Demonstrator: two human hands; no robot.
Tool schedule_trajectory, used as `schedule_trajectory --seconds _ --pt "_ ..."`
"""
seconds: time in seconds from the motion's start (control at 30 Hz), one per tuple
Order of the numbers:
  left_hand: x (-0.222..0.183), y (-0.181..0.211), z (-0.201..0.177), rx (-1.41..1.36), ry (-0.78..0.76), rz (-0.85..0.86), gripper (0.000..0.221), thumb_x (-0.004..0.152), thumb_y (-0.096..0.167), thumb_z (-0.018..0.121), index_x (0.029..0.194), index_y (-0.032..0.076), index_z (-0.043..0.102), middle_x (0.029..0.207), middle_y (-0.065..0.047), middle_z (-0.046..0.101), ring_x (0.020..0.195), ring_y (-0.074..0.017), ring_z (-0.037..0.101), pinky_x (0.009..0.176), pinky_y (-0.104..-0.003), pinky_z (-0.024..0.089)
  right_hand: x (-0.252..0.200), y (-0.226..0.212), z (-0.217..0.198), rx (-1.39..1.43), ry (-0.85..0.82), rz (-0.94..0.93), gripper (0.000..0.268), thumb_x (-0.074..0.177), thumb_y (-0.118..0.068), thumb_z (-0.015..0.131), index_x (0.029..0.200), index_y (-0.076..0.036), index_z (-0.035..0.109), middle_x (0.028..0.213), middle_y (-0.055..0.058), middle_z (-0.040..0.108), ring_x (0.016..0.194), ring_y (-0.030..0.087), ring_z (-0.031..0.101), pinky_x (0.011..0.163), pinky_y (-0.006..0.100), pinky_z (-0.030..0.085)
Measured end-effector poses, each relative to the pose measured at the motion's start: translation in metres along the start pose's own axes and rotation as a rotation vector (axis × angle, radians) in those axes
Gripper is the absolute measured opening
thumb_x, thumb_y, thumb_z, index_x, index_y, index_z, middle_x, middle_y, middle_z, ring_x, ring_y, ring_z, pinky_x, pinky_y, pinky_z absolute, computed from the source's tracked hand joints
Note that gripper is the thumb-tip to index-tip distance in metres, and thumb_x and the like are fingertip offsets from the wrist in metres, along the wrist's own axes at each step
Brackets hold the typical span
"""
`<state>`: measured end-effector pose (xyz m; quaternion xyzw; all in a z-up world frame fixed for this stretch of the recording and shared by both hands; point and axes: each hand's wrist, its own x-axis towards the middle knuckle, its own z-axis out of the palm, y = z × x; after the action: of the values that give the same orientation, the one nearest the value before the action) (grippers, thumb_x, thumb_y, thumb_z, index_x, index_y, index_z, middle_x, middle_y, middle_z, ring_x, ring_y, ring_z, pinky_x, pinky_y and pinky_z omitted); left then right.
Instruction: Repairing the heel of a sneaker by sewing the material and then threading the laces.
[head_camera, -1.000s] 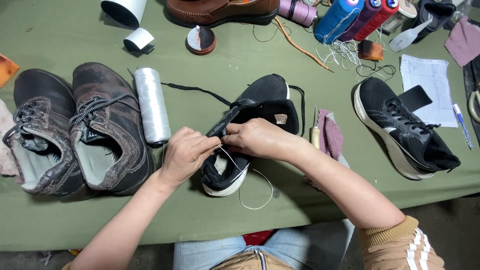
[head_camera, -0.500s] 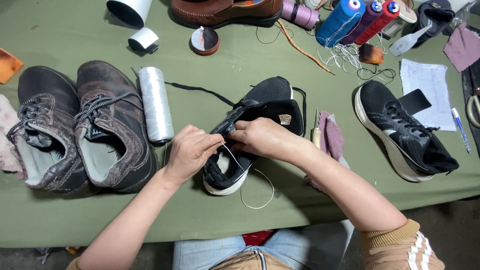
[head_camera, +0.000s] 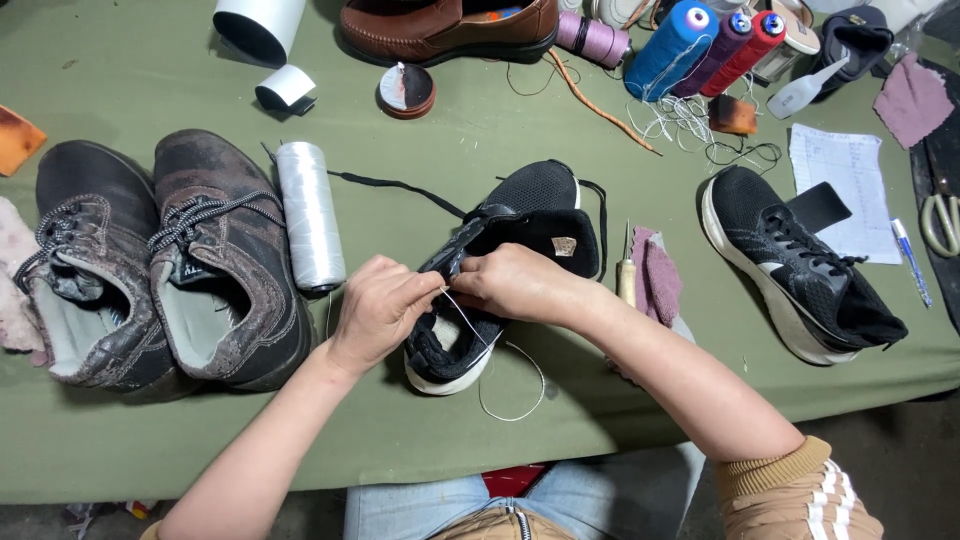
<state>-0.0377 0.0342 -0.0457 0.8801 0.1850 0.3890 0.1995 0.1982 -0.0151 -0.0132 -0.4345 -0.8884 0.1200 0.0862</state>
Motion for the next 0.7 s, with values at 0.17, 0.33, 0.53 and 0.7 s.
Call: schedule_trajectory --seconds 0.17,0.33,0.53,0.7 --pt "0.001 0.000 0.001 -0.015 0.016 -0.023 0.015 0.106 0.025 0.058 0.101 0.018 0.071 0.063 0.006 0.064 0.063 -0.0182 0.065 0.074 -0.033 0.052 -0.004 -0.006 -0.006 -0.020 0.034 -0.020 0.013 0.094 -0.030 0.065 0.094 -0.017 0.065 0.077 0.003 0.061 0.068 0.033 0.070 0.059 0.044 0.058" --pt "0.014 0.023 -0.010 -0.173 0.037 -0.121 0.011 0.102 0.021 0.064 0.093 0.018 0.069 0.062 0.007 0.066 0.065 -0.0196 0.067 0.076 -0.033 0.053 -0.021 -0.020 -0.026 -0.169 0.104 0.024 0.020 0.093 -0.036 0.067 0.094 -0.017 0.063 0.079 0.001 0.058 0.069 0.029 0.071 0.057 0.042 0.058" --pt "0.031 0.064 -0.028 -0.325 0.078 -0.151 0.004 0.092 0.015 0.074 0.089 0.015 0.072 0.067 0.001 0.067 0.069 -0.0261 0.066 0.073 -0.037 0.051 -0.072 -0.032 -0.032 0.562 0.457 0.533 0.041 0.080 -0.027 0.089 0.117 -0.015 0.075 0.086 0.003 0.074 0.080 0.020 0.076 0.070 0.031 0.060" --pt "0.052 0.102 -0.010 -0.195 0.048 -0.030 0.009 0.089 0.017 0.077 0.084 0.015 0.070 0.069 0.002 0.066 0.075 -0.0223 0.067 0.078 -0.036 0.050 -0.093 -0.072 -0.001 1.653 0.439 0.572 0.038 0.081 -0.004 0.078 0.117 0.004 0.069 0.066 0.000 0.055 0.043 0.003 0.045 0.034 0.017 0.037"
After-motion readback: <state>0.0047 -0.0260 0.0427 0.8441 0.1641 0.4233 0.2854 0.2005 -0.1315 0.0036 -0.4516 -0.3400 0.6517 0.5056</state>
